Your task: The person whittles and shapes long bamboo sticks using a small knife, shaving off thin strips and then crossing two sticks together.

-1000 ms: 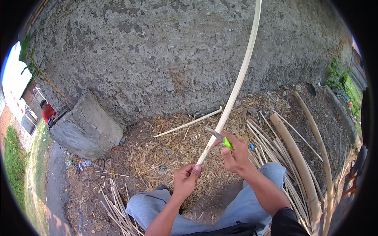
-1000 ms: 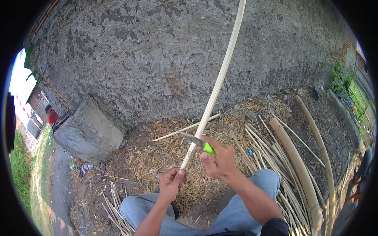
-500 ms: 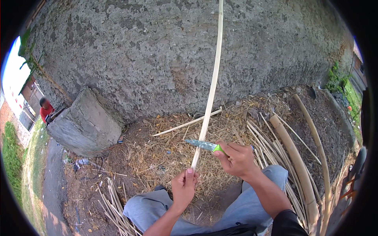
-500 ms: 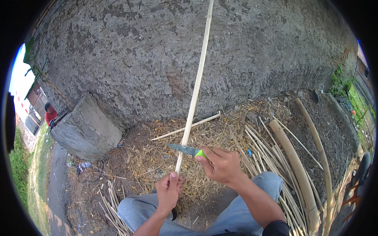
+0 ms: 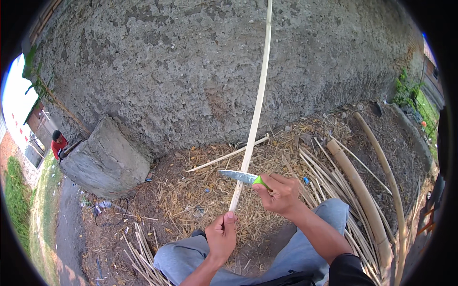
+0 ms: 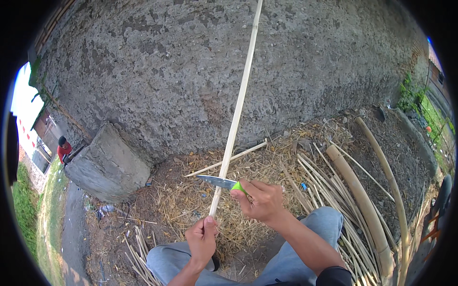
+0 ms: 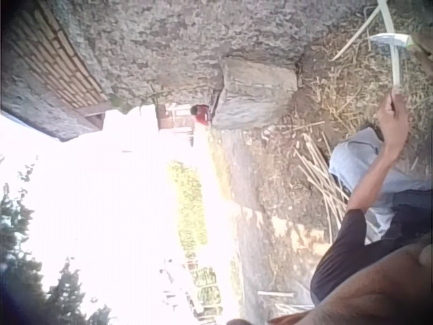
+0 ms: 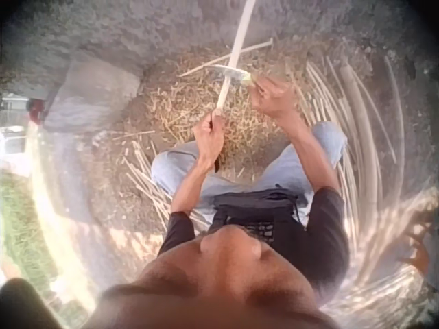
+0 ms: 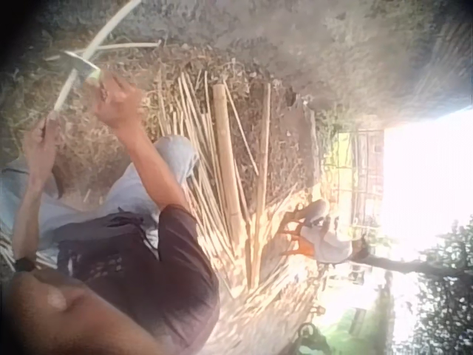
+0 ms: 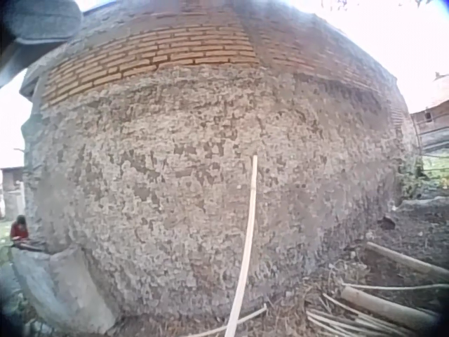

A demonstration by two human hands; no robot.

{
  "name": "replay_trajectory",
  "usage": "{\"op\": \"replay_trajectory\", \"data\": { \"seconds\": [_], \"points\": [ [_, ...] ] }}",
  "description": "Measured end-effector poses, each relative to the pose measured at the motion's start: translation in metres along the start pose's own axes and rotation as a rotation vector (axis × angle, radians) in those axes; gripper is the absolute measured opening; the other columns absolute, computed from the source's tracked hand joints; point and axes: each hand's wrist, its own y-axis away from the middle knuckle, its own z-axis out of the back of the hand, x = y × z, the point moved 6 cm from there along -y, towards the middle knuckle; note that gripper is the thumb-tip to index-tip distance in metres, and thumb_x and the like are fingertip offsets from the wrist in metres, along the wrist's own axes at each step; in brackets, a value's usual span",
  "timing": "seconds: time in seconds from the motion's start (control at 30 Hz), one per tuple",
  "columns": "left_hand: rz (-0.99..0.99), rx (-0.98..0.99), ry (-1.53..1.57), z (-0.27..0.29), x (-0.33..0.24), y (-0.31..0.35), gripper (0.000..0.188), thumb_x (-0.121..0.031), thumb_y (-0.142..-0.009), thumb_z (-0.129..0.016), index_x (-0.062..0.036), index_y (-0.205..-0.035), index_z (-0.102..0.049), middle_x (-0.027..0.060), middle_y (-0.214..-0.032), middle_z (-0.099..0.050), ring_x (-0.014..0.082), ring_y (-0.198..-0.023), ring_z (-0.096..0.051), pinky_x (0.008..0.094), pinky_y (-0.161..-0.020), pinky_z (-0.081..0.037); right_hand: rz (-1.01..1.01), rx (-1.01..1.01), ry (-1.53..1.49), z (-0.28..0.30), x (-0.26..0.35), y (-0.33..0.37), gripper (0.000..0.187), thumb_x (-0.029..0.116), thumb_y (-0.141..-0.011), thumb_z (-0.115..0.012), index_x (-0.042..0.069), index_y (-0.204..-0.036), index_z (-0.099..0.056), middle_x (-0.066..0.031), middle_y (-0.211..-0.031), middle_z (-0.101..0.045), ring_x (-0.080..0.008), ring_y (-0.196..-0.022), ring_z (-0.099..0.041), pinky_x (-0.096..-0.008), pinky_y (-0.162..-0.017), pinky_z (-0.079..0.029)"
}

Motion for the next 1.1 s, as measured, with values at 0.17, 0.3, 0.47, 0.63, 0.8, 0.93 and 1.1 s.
{"op": "replay_trajectory", "data": {
  "seconds": [0.17, 0.3, 0.47, 0.63, 0.8, 0.93, 1.1],
  "points": [
    [0.064, 0.03, 0.048, -0.001, 0.004, -0.001, 0.034, -0.026, -0.101, -0.055, 0.0015, -0.081, -0.061, -0.0041, -0.06, -0.048, 0.0017, -0.054, -0.04, 0.0216, -0.046, -0.031, 0.011, -0.029, 0.014, -0.002, -0.003, -0.001, 0.018, 0.024, -0.082, -0.073, 0.007, -0.089, -0.07, -0.0023, -0.06, -0.06, -0.0165, -0.042, -0.054, -0.0306, -0.036, -0.037],
    [0.11, 0.058, 0.028, -0.003, 0.007, -0.001, 0.04, -0.029, -0.102, -0.052, 0.0016, -0.078, -0.062, -0.0019, -0.059, -0.052, 0.0032, -0.054, -0.045, 0.0218, -0.048, -0.035, -0.007, -0.065, 0.019, 0.002, -0.004, -0.005, 0.019, 0.024, -0.083, -0.073, 0.006, -0.088, -0.07, -0.0026, -0.059, -0.061, -0.0154, -0.041, -0.054, -0.0299, -0.036, -0.036],
    [0.066, 0.067, -0.001, -0.007, 0.008, 0.005, 0.038, -0.027, -0.102, -0.052, 0.0019, -0.079, -0.061, -0.0016, -0.06, -0.052, 0.0031, -0.056, -0.045, 0.0214, -0.05, -0.035, -0.037, -0.111, 0.03, 0.007, -0.021, -0.009, 0.019, 0.024, -0.084, -0.072, 0.005, -0.088, -0.07, -0.0028, -0.059, -0.061, -0.015, -0.041, -0.053, -0.03, -0.035, -0.036],
    [0.046, 0.105, 0.022, -0.01, 0.007, 0.012, 0.034, -0.023, -0.102, -0.053, 0.0023, -0.08, -0.06, -0.0024, -0.06, -0.05, 0.003, -0.055, -0.043, 0.0218, -0.049, -0.034, -0.095, -0.114, 0.057, 0.019, -0.027, -0.014, 0.019, 0.023, -0.084, -0.072, 0.005, -0.089, -0.071, -0.0035, -0.06, -0.062, -0.0161, -0.04, -0.054, -0.0306, -0.035, -0.036],
    [0.024, 0.103, 0.035, -0.012, 0.003, 0.019, 0.031, -0.02, -0.101, -0.054, 0.0026, -0.08, -0.059, -0.0036, -0.06, -0.048, 0.0023, -0.055, -0.039, 0.0218, -0.047, -0.031, -0.127, -0.181, 0.041, 0.03, -0.047, -0.017, 0.02, 0.024, -0.084, -0.072, 0.004, -0.087, -0.072, -0.005, -0.061, -0.064, -0.0174, -0.041, -0.055, -0.0309, -0.036, -0.037],
    [0.046, 0.114, -0.04, -0.007, 0.004, 0.028, 0.032, -0.023, -0.1, -0.055, 0.0026, -0.082, -0.063, -0.0008, -0.06, -0.053, 0.0031, -0.055, -0.047, 0.0208, -0.048, -0.036, -0.112, -0.194, 0.067, 0.039, -0.046, -0.019, 0.021, 0.025, -0.085, -0.071, 0.004, -0.087, -0.072, -0.0051, -0.059, -0.063, -0.0177, -0.04, -0.055, -0.0315, -0.036, -0.038],
    [-0.011, 0.084, -0.206, 0.004, -0.02, 0.04, 0.028, -0.024, -0.099, -0.054, -0.0039, -0.081, -0.062, 0.0018, -0.057, -0.05, 0.0102, -0.053, -0.043, 0.0308, -0.049, -0.036, -0.116, -0.201, 0.092, 0.044, -0.053, -0.022, 0.019, 0.023, -0.086, -0.071, 0.004, -0.086, -0.072, -0.0061, -0.06, -0.063, -0.018, -0.041, -0.056, -0.0315, -0.037, -0.038]
  ]
}}
